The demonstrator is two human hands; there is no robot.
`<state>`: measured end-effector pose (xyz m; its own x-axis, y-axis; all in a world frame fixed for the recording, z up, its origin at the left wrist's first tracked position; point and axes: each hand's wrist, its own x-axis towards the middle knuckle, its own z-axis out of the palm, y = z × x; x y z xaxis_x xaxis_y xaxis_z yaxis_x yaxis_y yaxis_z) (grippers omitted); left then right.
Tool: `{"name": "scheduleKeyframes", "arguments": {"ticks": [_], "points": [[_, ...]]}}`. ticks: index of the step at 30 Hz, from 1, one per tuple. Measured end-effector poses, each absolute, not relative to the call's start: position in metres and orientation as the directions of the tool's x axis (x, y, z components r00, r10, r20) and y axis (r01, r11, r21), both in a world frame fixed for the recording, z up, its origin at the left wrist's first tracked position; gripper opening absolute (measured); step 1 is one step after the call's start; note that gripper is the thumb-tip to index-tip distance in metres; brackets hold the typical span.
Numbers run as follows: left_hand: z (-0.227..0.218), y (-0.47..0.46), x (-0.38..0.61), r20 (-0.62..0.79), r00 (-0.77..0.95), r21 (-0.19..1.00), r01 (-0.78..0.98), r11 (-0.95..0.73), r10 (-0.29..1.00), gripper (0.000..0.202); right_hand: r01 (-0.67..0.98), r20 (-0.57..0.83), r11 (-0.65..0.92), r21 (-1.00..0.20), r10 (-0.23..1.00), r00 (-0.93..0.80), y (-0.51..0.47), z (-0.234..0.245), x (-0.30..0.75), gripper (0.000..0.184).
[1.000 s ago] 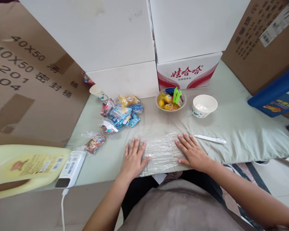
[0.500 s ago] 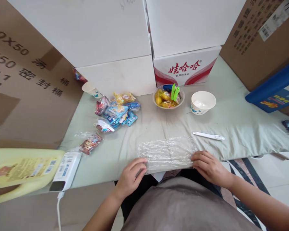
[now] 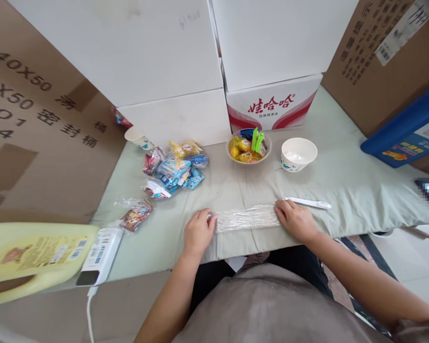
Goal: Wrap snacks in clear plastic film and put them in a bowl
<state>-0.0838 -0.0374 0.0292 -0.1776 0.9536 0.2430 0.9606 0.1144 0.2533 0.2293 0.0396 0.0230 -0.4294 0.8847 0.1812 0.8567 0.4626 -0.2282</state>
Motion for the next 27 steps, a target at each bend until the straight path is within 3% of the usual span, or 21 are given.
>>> {"name": "scheduleKeyframes", "arguments": {"ticks": [3, 5, 9, 12, 18, 20, 22, 24, 27], "points": [[0.042, -0.040, -0.076, 0.436, -0.213, 0.211, 0.969, 0.131, 0.874, 0.024, 0.839, 0.336, 0.502, -0.211, 0.843, -0.420, 0.033, 0.033, 0.229, 0.031], [0.049, -0.043, -0.059, 0.504, -0.096, 0.217, 0.976, -0.018, 0.858, 0.024, 0.778, 0.393, 0.592, -0.211, 0.780, -0.487, 0.026, 0.039, 0.222, 0.033], [0.039, -0.049, -0.019, 0.311, 0.328, 0.204, 0.894, -0.399, 0.892, 0.049, 0.520, 0.294, 0.840, -0.157, 0.542, -0.788, 0.012, 0.033, 0.198, 0.060], [0.018, -0.055, -0.019, 0.169, 0.338, 0.135, 0.922, -0.362, 0.926, 0.073, 0.517, 0.192, 0.845, -0.133, 0.534, -0.823, 0.012, 0.020, 0.200, 0.084], [0.008, -0.073, -0.058, 0.159, 0.185, 0.101, 0.974, -0.202, 0.970, 0.072, 0.597, 0.169, 0.798, -0.084, 0.602, -0.781, 0.008, 0.016, 0.258, 0.095], [0.016, -0.076, -0.052, 0.204, 0.116, 0.132, 0.981, -0.145, 0.972, 0.060, 0.589, 0.181, 0.803, -0.096, 0.596, -0.783, 0.000, 0.017, 0.270, 0.088], [0.026, -0.076, -0.034, 0.234, 0.077, 0.210, 0.970, -0.127, 0.969, 0.044, 0.603, 0.190, 0.788, -0.127, 0.616, -0.765, -0.009, 0.017, 0.275, 0.068], [0.033, -0.073, -0.012, 0.225, 0.098, 0.307, 0.937, -0.166, 0.969, 0.033, 0.606, 0.214, 0.777, -0.168, 0.629, -0.747, -0.019, 0.018, 0.276, 0.048], [0.037, -0.065, 0.016, 0.175, 0.175, 0.380, 0.896, -0.230, 0.969, 0.026, 0.525, 0.290, 0.820, -0.228, 0.572, -0.767, -0.031, 0.025, 0.275, 0.035]]}}
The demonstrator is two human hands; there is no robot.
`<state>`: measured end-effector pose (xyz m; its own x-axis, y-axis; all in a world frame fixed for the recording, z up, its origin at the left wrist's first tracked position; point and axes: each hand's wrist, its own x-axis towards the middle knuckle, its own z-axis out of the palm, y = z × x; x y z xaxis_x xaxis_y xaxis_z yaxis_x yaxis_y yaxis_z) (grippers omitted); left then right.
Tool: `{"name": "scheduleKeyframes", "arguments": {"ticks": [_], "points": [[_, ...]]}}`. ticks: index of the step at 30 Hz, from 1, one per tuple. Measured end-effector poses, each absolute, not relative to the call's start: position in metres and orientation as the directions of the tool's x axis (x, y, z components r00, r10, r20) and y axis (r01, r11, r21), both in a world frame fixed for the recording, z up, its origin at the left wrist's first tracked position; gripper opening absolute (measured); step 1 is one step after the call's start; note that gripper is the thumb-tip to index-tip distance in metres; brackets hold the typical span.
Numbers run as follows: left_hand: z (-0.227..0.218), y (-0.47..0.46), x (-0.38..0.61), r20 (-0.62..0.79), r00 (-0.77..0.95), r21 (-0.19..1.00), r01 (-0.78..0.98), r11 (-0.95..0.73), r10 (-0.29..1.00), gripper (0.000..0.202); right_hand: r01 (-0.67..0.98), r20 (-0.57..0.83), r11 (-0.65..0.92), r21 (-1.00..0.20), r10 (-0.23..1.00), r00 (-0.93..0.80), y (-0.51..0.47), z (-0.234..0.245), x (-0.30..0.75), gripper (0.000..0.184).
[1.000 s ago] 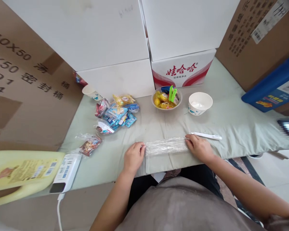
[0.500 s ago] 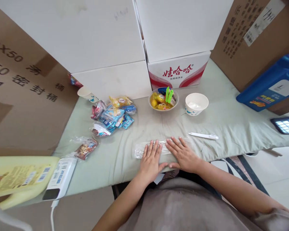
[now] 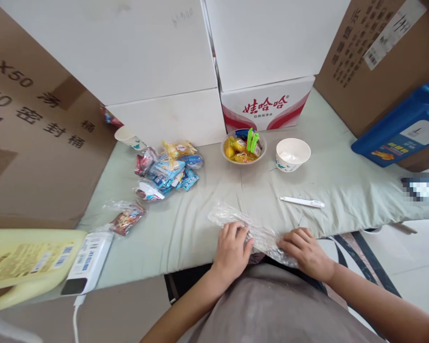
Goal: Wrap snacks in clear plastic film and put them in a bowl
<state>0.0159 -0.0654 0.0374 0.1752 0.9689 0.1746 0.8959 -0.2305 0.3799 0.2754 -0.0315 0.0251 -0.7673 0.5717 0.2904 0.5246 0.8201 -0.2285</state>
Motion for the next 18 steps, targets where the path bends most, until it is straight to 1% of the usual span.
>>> {"name": "scheduleKeyframes", "arguments": {"ticks": [3, 5, 8, 10, 12, 14, 16, 18], "points": [[0.033, -0.058, 0.029, 0.172, 0.253, 0.369, 0.879, -0.301, 0.952, 0.028, 0.384, 0.358, 0.883, -0.271, 0.463, -0.811, -0.039, 0.042, 0.274, 0.027], [0.028, -0.056, 0.031, 0.203, 0.318, 0.365, 0.853, -0.373, 0.926, 0.030, 0.305, 0.361, 0.892, -0.333, 0.419, -0.833, -0.041, 0.057, 0.271, 0.025], [0.023, -0.056, 0.027, 0.289, 0.371, 0.405, 0.788, -0.464, 0.882, 0.028, 0.185, 0.334, 0.841, -0.508, 0.391, -0.858, -0.036, 0.079, 0.265, 0.027], [0.021, -0.058, 0.023, 0.346, 0.354, 0.478, 0.731, -0.488, 0.869, 0.022, 0.136, 0.323, 0.781, -0.610, 0.401, -0.857, -0.027, 0.090, 0.258, 0.029], [0.020, -0.060, 0.018, 0.374, 0.303, 0.579, 0.662, -0.476, 0.877, 0.022, 0.159, 0.310, 0.724, -0.671, 0.469, -0.827, -0.012, 0.097, 0.248, 0.029], [0.018, -0.062, 0.015, 0.370, 0.211, 0.681, 0.600, -0.419, 0.905, 0.026, 0.255, 0.284, 0.666, -0.701, 0.588, -0.757, 0.007, 0.095, 0.231, 0.026], [0.014, -0.062, 0.013, 0.333, 0.100, 0.776, 0.536, -0.332, 0.938, 0.032, 0.384, 0.250, 0.604, -0.698, 0.708, -0.660, 0.028, 0.086, 0.208, 0.025], [0.008, -0.063, 0.014, 0.273, 0.018, 0.850, 0.463, -0.250, 0.962, 0.038, 0.518, 0.191, 0.548, -0.657, 0.786, -0.588, 0.049, 0.072, 0.182, 0.029]]}}
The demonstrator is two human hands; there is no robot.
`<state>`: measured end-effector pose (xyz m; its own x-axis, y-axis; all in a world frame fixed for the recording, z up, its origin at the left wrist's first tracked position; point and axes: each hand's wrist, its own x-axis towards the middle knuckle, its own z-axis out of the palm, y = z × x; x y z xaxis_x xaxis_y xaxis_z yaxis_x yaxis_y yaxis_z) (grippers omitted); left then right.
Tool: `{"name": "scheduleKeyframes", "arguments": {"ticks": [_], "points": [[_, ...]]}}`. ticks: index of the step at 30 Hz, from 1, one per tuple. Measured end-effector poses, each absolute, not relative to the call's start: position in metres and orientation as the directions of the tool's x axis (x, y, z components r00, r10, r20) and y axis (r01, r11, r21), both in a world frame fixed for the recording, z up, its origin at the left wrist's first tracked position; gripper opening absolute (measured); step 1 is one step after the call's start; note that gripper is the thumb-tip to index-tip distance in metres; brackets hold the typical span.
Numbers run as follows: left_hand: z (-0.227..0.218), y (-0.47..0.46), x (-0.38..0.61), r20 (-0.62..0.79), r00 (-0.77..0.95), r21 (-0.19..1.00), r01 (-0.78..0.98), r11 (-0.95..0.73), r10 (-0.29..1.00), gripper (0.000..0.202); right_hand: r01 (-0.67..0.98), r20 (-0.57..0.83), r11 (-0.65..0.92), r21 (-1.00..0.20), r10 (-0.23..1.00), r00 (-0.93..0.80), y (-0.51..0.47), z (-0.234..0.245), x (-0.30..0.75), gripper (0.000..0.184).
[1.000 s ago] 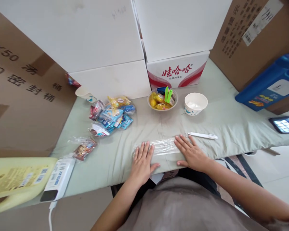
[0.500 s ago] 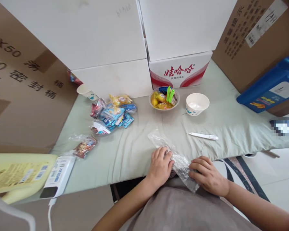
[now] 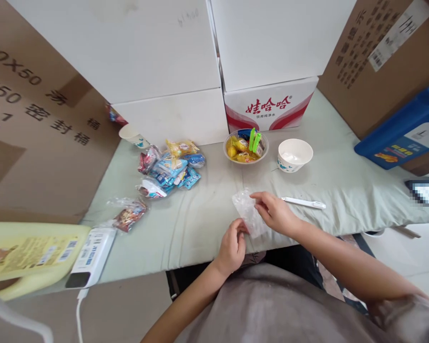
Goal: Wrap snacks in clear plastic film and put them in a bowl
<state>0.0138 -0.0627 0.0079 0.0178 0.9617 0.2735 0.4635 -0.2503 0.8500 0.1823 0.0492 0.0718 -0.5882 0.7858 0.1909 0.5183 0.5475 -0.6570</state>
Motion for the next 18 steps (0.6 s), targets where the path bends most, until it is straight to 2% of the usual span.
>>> {"name": "scheduleKeyframes", "arguments": {"ticks": [4, 7, 9, 13, 16, 18], "points": [[0.001, -0.064, 0.017, 0.250, -0.030, 0.904, 0.366, -0.222, 0.968, 0.047, 0.740, 0.043, 0.507, -0.442, 0.836, -0.547, 0.076, 0.041, 0.143, 0.038], [0.009, -0.063, 0.016, 0.287, -0.015, 0.867, 0.430, -0.253, 0.958, 0.042, 0.771, 0.000, 0.582, -0.260, 0.798, -0.602, 0.079, 0.027, 0.133, 0.040], [0.020, -0.057, 0.013, 0.341, 0.005, 0.781, 0.555, -0.286, 0.940, 0.030, 0.763, 0.002, 0.616, -0.197, 0.778, -0.628, 0.077, 0.023, 0.133, 0.042], [0.036, -0.026, 0.002, 0.448, 0.083, 0.530, 0.778, -0.338, 0.890, 0.016, 0.756, 0.024, 0.633, -0.166, 0.769, -0.638, 0.073, 0.020, 0.133, 0.042], [0.033, 0.000, -0.005, 0.368, 0.140, 0.397, 0.870, -0.292, 0.919, 0.007, 0.764, 0.081, 0.627, -0.153, 0.778, -0.623, 0.078, 0.021, 0.138, 0.039], [0.027, 0.010, -0.008, 0.322, 0.155, 0.351, 0.896, -0.270, 0.934, 0.005, 0.813, 0.142, 0.568, -0.128, 0.822, -0.552, 0.085, 0.023, 0.147, 0.037]]}}
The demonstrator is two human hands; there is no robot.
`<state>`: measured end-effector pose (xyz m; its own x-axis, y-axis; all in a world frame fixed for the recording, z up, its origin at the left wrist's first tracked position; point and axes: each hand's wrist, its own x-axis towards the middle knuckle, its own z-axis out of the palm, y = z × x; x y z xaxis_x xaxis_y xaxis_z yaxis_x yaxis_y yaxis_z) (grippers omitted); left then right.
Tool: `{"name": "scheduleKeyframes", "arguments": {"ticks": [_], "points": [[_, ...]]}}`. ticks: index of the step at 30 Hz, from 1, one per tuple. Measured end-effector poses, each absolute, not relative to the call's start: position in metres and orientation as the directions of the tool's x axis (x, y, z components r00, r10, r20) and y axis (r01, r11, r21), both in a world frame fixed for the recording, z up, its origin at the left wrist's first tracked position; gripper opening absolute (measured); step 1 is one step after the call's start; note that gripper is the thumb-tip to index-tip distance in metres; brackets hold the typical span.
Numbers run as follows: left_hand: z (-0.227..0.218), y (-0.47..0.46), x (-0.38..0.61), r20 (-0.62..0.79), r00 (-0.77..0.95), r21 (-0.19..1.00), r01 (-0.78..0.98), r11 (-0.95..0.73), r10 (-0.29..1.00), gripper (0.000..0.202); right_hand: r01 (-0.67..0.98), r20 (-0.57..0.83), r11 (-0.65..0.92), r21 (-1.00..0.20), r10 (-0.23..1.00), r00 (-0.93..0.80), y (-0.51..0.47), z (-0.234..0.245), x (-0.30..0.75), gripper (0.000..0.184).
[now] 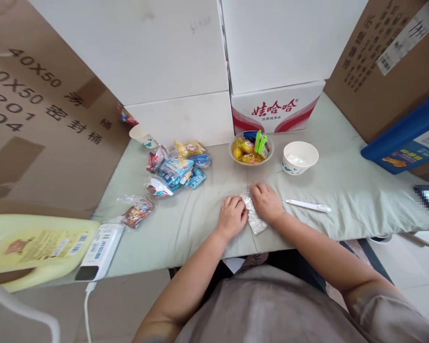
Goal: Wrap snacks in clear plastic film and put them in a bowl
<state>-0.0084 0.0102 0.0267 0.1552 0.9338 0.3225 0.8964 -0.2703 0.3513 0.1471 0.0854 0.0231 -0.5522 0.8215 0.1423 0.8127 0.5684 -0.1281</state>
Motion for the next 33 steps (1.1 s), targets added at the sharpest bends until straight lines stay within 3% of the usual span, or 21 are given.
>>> {"name": "scheduleKeyframes", "arguments": {"ticks": [3, 5, 8, 9, 11, 13, 16, 20, 25, 29, 33], "points": [[0.018, 0.013, -0.012, 0.321, 0.163, 0.365, 0.888, -0.280, 0.933, 0.004, 0.900, 0.257, 0.419, -0.118, 0.889, -0.380, 0.092, 0.031, 0.167, 0.037], [0.016, 0.011, -0.013, 0.321, 0.165, 0.374, 0.883, -0.285, 0.932, 0.004, 0.867, 0.322, 0.478, -0.140, 0.850, -0.416, 0.085, 0.036, 0.179, 0.034], [0.017, 0.008, -0.014, 0.300, 0.205, 0.364, 0.878, -0.311, 0.932, 0.017, 0.577, 0.315, 0.807, -0.125, 0.584, -0.748, 0.051, 0.033, 0.188, 0.046], [0.018, 0.008, -0.014, 0.291, 0.229, 0.361, 0.873, -0.328, 0.929, 0.021, 0.466, 0.289, 0.877, -0.114, 0.478, -0.829, 0.036, 0.028, 0.189, 0.058], [0.019, 0.007, -0.014, 0.271, 0.287, 0.363, 0.854, -0.373, 0.919, 0.026, 0.398, 0.256, 0.913, -0.094, 0.408, -0.876, 0.004, 0.018, 0.192, 0.080], [0.021, 0.005, -0.013, 0.254, 0.342, 0.376, 0.827, -0.418, 0.905, 0.025, 0.438, 0.251, 0.896, -0.077, 0.442, -0.861, -0.021, 0.008, 0.197, 0.076], [0.025, 0.003, -0.012, 0.223, 0.409, 0.394, 0.792, -0.466, 0.885, 0.027, 0.445, 0.282, 0.888, -0.114, 0.459, -0.843, -0.038, 0.004, 0.208, 0.048], [0.029, 0.002, -0.011, 0.165, 0.457, 0.403, 0.778, -0.482, 0.874, 0.036, 0.342, 0.351, 0.887, -0.309, 0.440, -0.826, -0.031, 0.019, 0.216, 0.029], [0.025, 0.004, -0.015, 0.148, 0.461, 0.447, 0.758, -0.475, 0.875, 0.059, 0.351, 0.352, 0.802, -0.484, 0.546, -0.761, -0.001, 0.044, 0.205, 0.020], [0.018, 0.006, -0.018, 0.145, 0.460, 0.488, 0.737, -0.468, 0.876, 0.079, 0.478, 0.302, 0.787, -0.390, 0.600, -0.741, 0.036, 0.042, 0.186, 0.020], [0.011, 0.009, -0.020, 0.215, 0.400, 0.506, 0.735, -0.452, 0.891, 0.080, 0.604, 0.169, 0.762, -0.236, 0.644, -0.746, 0.062, 0.026, 0.169, 0.022]]}}
